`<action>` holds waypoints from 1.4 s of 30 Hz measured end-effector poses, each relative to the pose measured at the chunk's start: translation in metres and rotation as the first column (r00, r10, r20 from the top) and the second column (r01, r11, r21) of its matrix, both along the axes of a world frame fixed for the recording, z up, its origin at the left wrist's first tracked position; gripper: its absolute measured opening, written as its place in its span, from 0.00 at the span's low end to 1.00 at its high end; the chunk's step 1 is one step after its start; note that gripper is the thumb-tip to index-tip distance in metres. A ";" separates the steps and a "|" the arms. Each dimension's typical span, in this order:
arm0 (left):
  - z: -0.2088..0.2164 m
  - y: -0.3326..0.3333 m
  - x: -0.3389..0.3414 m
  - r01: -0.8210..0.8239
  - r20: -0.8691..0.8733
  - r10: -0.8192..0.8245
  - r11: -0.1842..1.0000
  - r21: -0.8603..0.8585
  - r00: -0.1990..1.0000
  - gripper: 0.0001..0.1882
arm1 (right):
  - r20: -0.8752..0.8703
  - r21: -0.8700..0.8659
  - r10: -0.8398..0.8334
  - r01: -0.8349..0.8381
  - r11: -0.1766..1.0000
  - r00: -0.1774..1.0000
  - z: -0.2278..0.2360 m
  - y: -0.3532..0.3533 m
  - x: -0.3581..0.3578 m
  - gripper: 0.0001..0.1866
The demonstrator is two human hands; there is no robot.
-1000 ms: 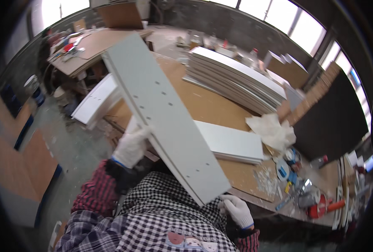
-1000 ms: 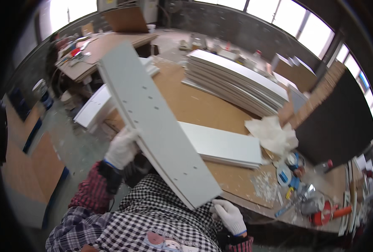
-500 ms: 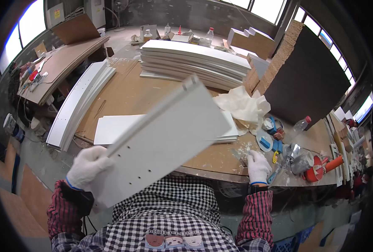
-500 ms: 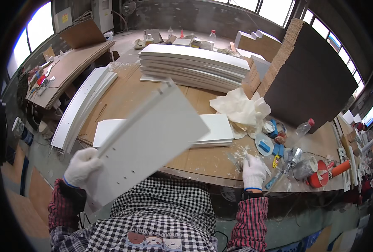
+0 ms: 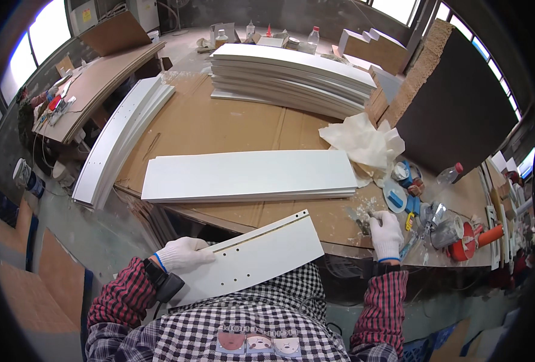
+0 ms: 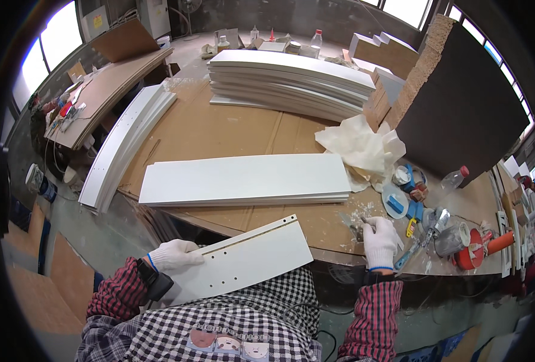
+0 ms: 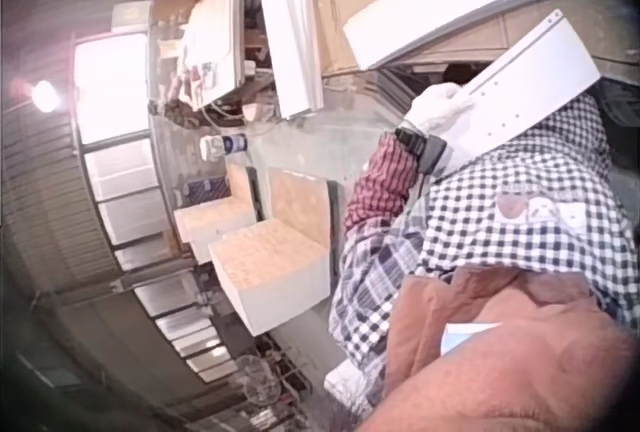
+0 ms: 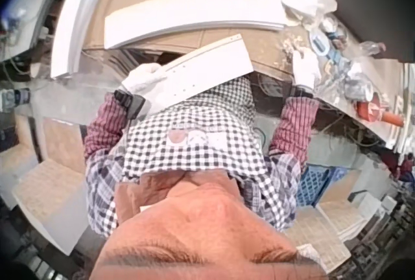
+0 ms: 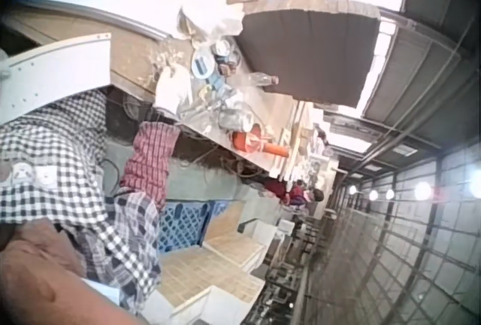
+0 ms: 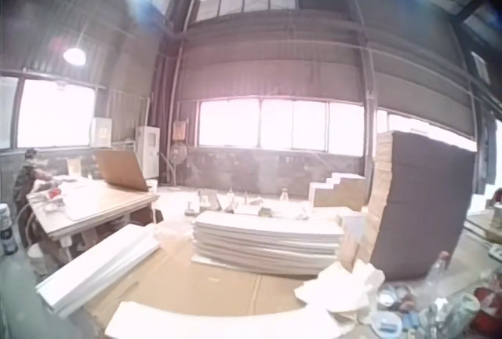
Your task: The person scrapes the edges of white rectangular boards using a metal scraper. They handle the boards one by one, flipping them over to scrape different sides and edges. The person stacks the processed boards on the table.
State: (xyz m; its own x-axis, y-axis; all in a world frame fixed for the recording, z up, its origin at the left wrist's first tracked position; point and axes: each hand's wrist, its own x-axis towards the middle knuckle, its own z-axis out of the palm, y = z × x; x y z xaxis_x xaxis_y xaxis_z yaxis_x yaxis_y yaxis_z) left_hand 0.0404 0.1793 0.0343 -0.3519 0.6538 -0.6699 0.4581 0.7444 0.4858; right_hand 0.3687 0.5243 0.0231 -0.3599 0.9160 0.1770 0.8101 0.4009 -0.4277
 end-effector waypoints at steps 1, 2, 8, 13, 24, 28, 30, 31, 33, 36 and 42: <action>-0.004 0.001 0.000 0.000 0.006 0.000 1.000 -0.012 1.000 0.29 | -0.070 0.085 0.047 -0.041 0.996 0.996 0.004 -0.016 -0.005 0.10; -0.008 0.001 -0.001 0.005 0.012 -0.004 1.000 -0.026 1.000 0.29 | -0.233 -0.029 0.061 -0.069 0.997 0.971 0.000 -0.030 -0.007 0.08; -0.017 0.001 0.000 0.007 0.018 -0.006 0.998 -0.066 1.000 0.30 | -0.220 0.069 0.428 -0.423 0.903 0.877 0.015 -0.106 -0.046 0.17; -0.011 0.001 0.003 0.013 -0.007 -0.013 0.995 -0.095 1.000 0.30 | 0.144 0.087 0.425 -0.439 0.894 0.894 0.023 -0.122 -0.069 0.20; -0.007 0.000 0.003 -0.013 -0.004 0.013 0.998 -0.058 1.000 0.27 | 0.214 0.012 0.406 -0.418 0.909 0.889 0.008 -0.132 -0.090 0.20; -0.010 -0.001 0.002 -0.017 -0.008 0.016 0.999 -0.045 1.000 0.27 | 0.251 -0.001 0.405 -0.419 0.908 0.879 0.010 -0.132 -0.094 0.21; -0.011 -0.002 0.002 -0.016 -0.004 0.016 0.999 -0.044 1.000 0.27 | 0.265 0.000 0.418 -0.433 0.901 0.869 0.007 -0.131 -0.094 0.21; -0.011 -0.002 0.001 -0.012 -0.003 0.012 0.999 -0.046 1.000 0.27 | 0.271 -0.001 0.423 -0.439 0.898 0.865 0.005 -0.131 -0.094 0.21; -0.013 -0.002 0.001 -0.008 -0.004 0.008 0.999 -0.040 1.000 0.26 | 0.299 0.037 0.423 -0.453 0.891 0.855 0.004 -0.130 -0.094 0.21; -0.017 -0.004 0.000 -0.003 -0.016 0.003 1.000 -0.024 1.000 0.26 | 0.336 0.064 0.420 -0.465 0.883 0.843 0.002 -0.129 -0.094 0.20; -0.019 -0.004 0.000 -0.004 -0.022 0.003 1.000 -0.022 1.000 0.26 | 0.387 0.044 0.389 -0.438 0.898 0.836 0.007 -0.124 -0.097 0.18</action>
